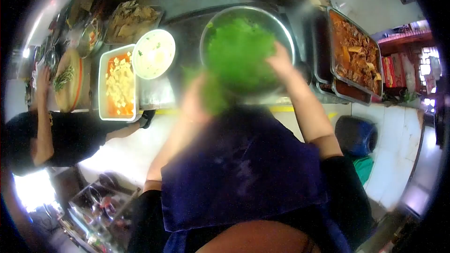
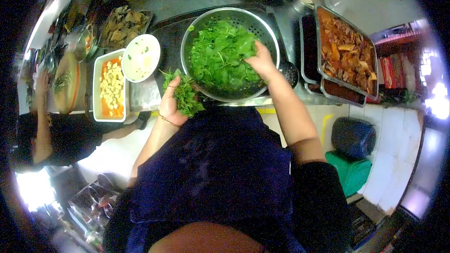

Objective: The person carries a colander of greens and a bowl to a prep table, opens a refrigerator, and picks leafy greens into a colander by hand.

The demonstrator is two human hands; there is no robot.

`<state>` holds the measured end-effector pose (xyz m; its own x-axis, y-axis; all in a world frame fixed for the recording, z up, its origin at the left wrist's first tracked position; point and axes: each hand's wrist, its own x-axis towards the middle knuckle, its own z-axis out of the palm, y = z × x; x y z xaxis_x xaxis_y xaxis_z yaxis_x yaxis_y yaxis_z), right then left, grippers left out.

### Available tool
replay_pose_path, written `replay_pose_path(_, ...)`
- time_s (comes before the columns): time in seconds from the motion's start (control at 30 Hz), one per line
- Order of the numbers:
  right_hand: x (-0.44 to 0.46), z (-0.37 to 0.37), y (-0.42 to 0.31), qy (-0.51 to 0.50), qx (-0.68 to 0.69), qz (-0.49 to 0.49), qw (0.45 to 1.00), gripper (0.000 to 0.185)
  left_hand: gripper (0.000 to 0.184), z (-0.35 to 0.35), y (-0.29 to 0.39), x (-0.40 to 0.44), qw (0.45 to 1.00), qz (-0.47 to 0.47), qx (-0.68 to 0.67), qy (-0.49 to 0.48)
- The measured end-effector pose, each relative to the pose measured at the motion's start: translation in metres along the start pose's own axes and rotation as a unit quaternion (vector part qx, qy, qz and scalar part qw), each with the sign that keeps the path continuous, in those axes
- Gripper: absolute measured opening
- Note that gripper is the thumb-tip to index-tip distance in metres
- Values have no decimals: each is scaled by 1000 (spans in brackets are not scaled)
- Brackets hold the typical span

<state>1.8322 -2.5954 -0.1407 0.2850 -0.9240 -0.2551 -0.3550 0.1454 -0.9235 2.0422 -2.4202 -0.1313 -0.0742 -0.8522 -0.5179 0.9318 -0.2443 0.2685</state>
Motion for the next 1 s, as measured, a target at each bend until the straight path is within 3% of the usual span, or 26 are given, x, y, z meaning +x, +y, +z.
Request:
replay_pose_path(0.1, -14, -22, -41, -45, 114, 67, 990, 48, 37, -17, 1, 7, 998, -28, -25, -45)
replay_pose_path(0.17, -9, -31, -44, -115, 209, 53, 970, 51, 38, -12, -4, 6, 1000, -19, -8, -11)
replay_pose_path(0.47, 10, -51, -37, -174, 312, 151, 922, 41, 40, 10, -6, -2, 1000, 0, -3, 28)
replay_pose_path(0.7, 10, -53, -41, -169, 455, 102, 868, 46, 41, 3, -7, -1, 1000, 3, -6, 6)
replay_pose_path(0.87, 19, -62, -29, -334, 506, 51, 794, 52, 40, 0, -8, 3, 1000, -3, -26, 12)
replay_pose_path(1.0, 24, -69, -10, -268, 399, 87, 873, 55, 37, 9, -10, -2, 1000, 24, 12, 0)
